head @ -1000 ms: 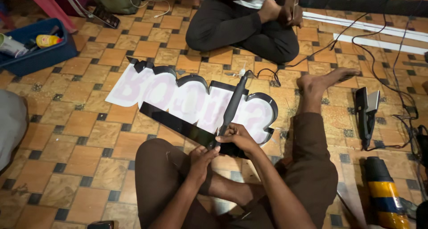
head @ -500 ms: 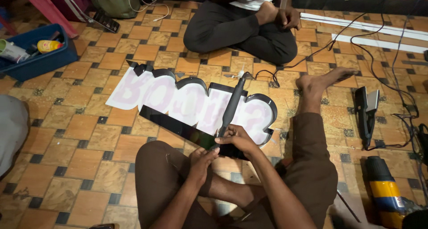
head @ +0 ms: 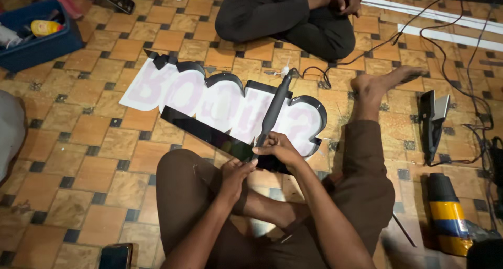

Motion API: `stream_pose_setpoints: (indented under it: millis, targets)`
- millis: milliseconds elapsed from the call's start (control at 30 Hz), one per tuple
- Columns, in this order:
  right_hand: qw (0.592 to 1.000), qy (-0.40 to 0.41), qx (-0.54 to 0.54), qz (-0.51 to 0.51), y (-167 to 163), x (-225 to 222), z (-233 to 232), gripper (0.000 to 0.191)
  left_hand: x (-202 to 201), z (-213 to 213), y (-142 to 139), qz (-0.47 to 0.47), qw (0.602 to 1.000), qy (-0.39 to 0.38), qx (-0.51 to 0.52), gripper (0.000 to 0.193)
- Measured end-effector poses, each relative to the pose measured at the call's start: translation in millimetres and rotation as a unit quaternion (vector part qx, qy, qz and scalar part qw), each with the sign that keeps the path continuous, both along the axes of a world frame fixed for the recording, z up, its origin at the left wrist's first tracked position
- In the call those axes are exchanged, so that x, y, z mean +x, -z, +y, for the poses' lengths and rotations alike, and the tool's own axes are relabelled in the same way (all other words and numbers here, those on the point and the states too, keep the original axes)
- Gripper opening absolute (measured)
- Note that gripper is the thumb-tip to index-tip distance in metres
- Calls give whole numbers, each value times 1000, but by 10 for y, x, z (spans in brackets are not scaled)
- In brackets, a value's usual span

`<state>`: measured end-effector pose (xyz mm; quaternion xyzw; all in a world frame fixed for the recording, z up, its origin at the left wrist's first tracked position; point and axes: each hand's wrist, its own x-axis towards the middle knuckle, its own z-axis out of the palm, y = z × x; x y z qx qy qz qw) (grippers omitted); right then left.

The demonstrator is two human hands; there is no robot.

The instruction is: The person sits on the floor and assembles a large sign spelling 'BOOKS' by attaching black backing strips to the white letters. They use a staple gun to secure the strips and a metal bar to hold them in place while working.

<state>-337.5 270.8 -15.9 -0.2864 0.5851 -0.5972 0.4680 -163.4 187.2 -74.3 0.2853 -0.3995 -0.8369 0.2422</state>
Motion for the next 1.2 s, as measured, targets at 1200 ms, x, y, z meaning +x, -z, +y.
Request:
stream_pose_setpoints:
  millis: [1200]
  targets:
    - [1000, 1, 13, -5, 33, 10, 12, 24, 18, 21, -67, 27, 999, 12, 13, 17]
